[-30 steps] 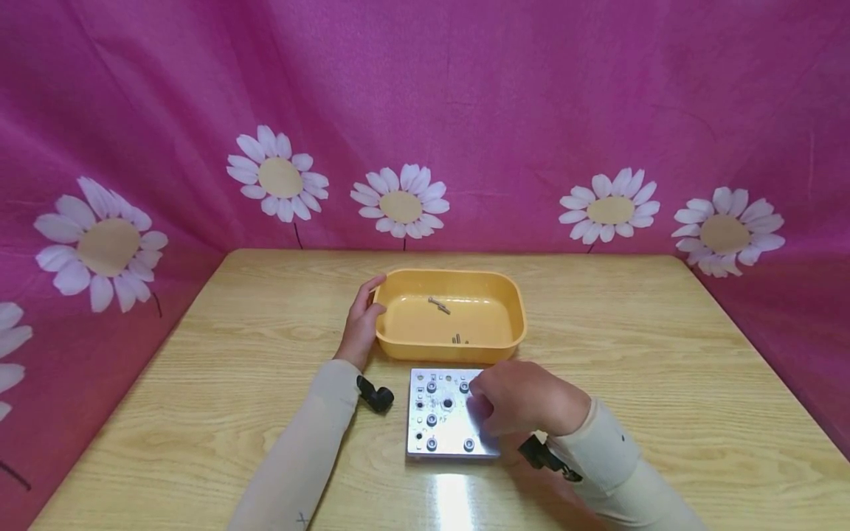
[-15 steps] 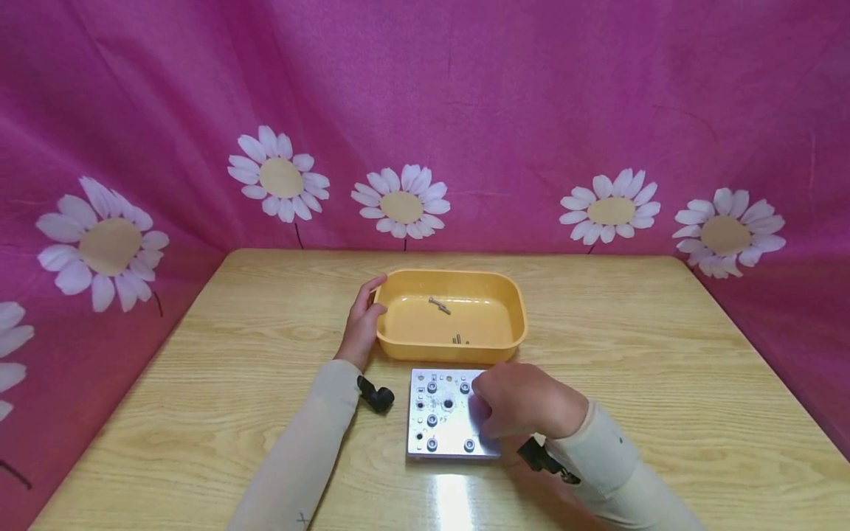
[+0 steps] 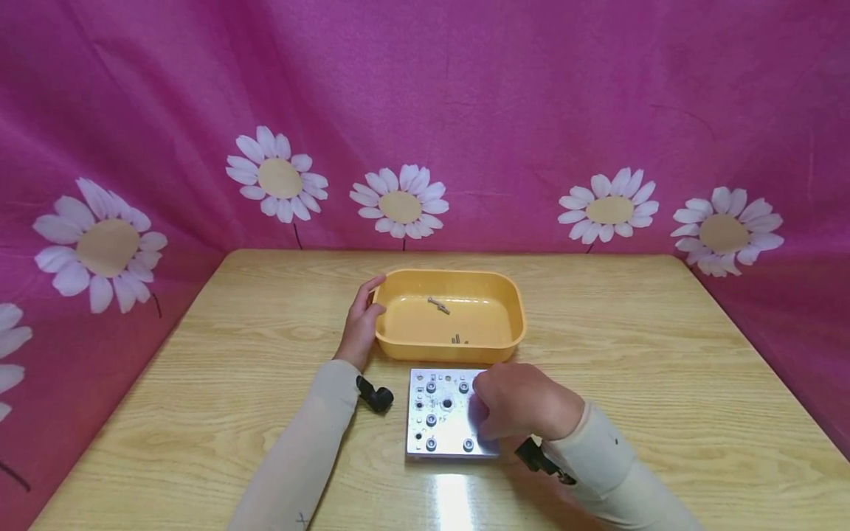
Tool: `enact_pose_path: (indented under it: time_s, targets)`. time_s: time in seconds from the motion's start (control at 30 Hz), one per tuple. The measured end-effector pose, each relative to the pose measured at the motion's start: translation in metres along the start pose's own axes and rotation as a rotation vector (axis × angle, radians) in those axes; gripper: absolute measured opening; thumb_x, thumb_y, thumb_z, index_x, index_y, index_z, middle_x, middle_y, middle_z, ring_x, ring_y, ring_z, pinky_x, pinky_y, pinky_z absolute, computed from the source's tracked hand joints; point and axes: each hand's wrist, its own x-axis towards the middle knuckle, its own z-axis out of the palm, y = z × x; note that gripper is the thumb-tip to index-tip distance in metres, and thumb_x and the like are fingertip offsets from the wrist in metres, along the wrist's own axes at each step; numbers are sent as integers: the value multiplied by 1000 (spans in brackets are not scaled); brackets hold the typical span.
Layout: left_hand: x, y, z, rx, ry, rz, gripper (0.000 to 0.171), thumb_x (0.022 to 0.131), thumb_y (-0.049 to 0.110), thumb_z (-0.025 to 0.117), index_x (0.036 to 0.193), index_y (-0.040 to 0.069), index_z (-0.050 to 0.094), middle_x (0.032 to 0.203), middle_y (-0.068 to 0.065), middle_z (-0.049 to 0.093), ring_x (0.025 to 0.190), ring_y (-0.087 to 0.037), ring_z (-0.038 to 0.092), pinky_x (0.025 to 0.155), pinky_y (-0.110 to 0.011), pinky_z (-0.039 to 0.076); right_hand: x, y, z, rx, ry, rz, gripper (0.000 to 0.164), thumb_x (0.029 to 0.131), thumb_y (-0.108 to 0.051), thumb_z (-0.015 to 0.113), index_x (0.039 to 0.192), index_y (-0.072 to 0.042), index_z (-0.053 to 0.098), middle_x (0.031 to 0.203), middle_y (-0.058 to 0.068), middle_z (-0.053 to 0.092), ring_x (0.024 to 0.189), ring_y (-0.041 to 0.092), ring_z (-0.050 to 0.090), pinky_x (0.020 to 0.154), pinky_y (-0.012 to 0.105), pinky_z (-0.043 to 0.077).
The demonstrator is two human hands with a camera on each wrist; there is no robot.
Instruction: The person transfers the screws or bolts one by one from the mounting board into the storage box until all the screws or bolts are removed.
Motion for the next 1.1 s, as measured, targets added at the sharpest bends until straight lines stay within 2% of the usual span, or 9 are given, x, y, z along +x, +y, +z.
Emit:
enact_pose_path:
  time_s: [0.2,0.47,0.63,0.87,1.1]
  targets:
    - [1,-2,0,24,9,7,55,91,-2,39,143,14,44,151,-3,35,134,-28,36,105,-49,35,-1,-2,0,-17,3,1,20,69,-9,75,65,-24,64,61,-7,57,59,12,52,57,29,43]
    - [0,-2,1,20,18,12,54,91,-2,39,142,14,45,147,-8,39,125,-31,44,100,-50,40,0,1,0,-6,-5,-21,21,69,-9,74,65,-26,63,61,-10,57,59,10,52,58,29,43]
    - [0,-2,1,17,14,9,54,91,-2,39,142,15,44,147,-8,39,125,-31,44,99,-50,40,-1,1,0,-10,9,-29,22,68,-8,74,64,-26,63,60,-10,57,58,9,52,57,29,43]
    - [2,-3,0,25,20,-10,54,91,-1,40,142,18,46,147,-4,39,127,-28,43,101,-48,40,0,-1,2,-67,40,-14,19,68,-9,73,64,-24,62,59,-7,55,57,12,49,56,29,41]
    - [2,-3,0,5,9,-12,56,90,-1,38,144,14,43,146,-11,40,125,-32,44,101,-50,39,0,-4,4,-111,45,-3,16,70,-9,73,69,-23,67,60,-7,54,58,12,49,56,30,41]
